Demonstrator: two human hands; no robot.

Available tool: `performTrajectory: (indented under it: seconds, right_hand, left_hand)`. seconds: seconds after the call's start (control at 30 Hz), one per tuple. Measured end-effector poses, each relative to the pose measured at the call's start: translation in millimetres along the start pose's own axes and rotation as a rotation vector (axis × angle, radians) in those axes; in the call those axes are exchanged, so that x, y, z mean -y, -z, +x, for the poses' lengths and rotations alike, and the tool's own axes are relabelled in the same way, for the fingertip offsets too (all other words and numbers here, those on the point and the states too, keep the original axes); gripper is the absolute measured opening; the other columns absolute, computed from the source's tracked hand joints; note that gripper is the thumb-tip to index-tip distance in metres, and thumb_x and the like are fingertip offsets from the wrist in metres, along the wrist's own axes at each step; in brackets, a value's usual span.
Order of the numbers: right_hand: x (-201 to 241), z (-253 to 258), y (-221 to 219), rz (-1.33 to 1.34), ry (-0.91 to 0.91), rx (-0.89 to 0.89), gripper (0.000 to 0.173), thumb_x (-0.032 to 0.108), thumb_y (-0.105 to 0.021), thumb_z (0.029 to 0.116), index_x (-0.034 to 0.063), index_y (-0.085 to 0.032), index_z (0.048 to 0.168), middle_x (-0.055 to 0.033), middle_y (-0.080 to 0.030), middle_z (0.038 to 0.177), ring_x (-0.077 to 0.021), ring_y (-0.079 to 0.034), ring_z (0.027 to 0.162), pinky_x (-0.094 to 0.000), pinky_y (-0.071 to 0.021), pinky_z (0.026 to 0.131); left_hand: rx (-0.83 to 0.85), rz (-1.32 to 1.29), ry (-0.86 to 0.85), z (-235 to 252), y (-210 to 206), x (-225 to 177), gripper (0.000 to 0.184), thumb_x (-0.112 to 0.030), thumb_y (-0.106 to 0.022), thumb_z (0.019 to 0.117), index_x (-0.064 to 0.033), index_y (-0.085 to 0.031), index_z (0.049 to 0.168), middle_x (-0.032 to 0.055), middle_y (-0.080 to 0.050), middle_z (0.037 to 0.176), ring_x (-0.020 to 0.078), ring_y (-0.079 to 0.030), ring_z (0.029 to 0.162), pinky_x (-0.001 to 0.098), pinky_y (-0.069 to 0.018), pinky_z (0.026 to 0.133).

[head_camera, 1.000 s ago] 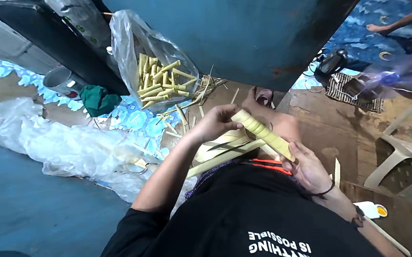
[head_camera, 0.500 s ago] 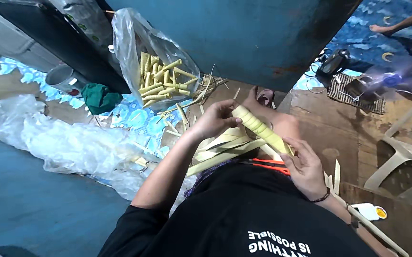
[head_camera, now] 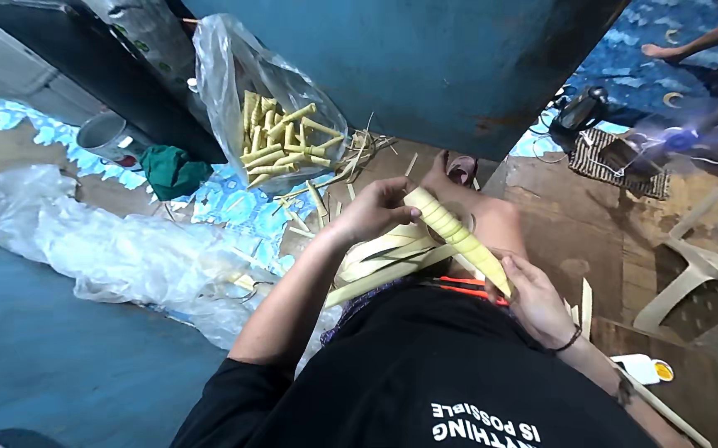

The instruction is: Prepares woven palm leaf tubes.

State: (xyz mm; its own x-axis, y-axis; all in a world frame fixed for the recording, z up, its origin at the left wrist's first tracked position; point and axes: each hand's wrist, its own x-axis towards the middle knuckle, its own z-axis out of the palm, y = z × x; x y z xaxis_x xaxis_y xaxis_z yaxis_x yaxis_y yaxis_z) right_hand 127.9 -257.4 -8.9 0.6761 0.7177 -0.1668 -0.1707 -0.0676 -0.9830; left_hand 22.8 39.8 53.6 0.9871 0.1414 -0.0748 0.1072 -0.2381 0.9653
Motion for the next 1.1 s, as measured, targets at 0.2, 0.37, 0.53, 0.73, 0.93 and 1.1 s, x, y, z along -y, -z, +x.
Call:
performTrajectory:
  seconds: [0.2,0.37,0.53,0.73,0.93,1.1]
  right_hand:
    - [5,0,0,0.166,-0.153,0.035,0.038,0.018,-0.029,0.1126,0.0027,-0.06,0.128,-0.0002,-0.07,0.084,-0.0021,-0.063,0.061,-0.0152,-0.0541,0.056]
    - [-6,-2,2,-0.368,0.363,0.03,0.042,0.026,-0.049,0.1075,-0.0043,-0.06,0.135,-0.0063,-0.071,0.112,-0.0059,-0.069,0.094,-0.0221,-0.0593,0.083]
    - [4,-3,1,0.131,-0.05,0.151,0.046,0.024,-0.024,0.1131,-0.0018,-0.055,0.136,-0.0066,-0.074,0.091,-0.0104,-0.068,0.064,-0.0233,-0.0587,0.056]
    - [19,-4,8,0.425,-0.271,0.492,0.052,0.04,-0.026,0.1121,0.005,-0.059,0.132,-0.0043,-0.073,0.087,-0.0095,-0.07,0.066,-0.0217,-0.0594,0.058]
    - [53,16,-17,0.406,-0.378,0.764,0.061,0.046,-0.014,0.111,0.0104,-0.06,0.126,-0.0026,-0.075,0.078,-0.0135,-0.075,0.068,-0.031,-0.0657,0.063]
    - [56,59,-68,0.482,-0.456,0.414,0.05,0.031,-0.011,0.1126,0.0076,-0.055,0.106,-0.0005,-0.062,0.064,-0.009,-0.063,0.054,-0.0224,-0.0548,0.049]
  left_hand:
    - [-0.01,-0.045,0.009,-1,-1,-1,0.025,0.001,-0.066,0.0954,0.0004,-0.06,0.12,0.0048,-0.07,0.092,0.0095,-0.069,0.08,0.0269,-0.0601,0.078]
    - [-0.037,-0.093,0.001,-2,0,1,0.022,0.003,-0.066,0.0944,0.0001,-0.06,0.115,0.0044,-0.07,0.087,0.0092,-0.069,0.074,0.0257,-0.0597,0.074]
    - [-0.021,-0.091,-0.087,-3,3,4,0.024,0.002,-0.067,0.0932,-0.0008,-0.064,0.117,0.0021,-0.072,0.091,0.0063,-0.068,0.078,0.0234,-0.0582,0.074]
    - [-0.144,-0.354,-0.098,0,-6,15,0.016,0.004,-0.062,0.0931,-0.0054,-0.062,0.105,0.0002,-0.071,0.095,0.009,-0.069,0.087,0.0296,-0.0589,0.083]
    - [-0.08,-0.552,-0.191,13,-14,32,0.016,-0.004,-0.061,0.0944,-0.015,-0.061,0.107,-0.0034,-0.07,0.104,0.0085,-0.067,0.102,0.0301,-0.0549,0.093]
    - [0.136,-0.643,-0.209,22,-38,34,0.015,-0.007,-0.059,0.0966,-0.0184,-0.058,0.105,-0.0048,-0.068,0.094,0.0059,-0.065,0.084,0.0246,-0.0559,0.075]
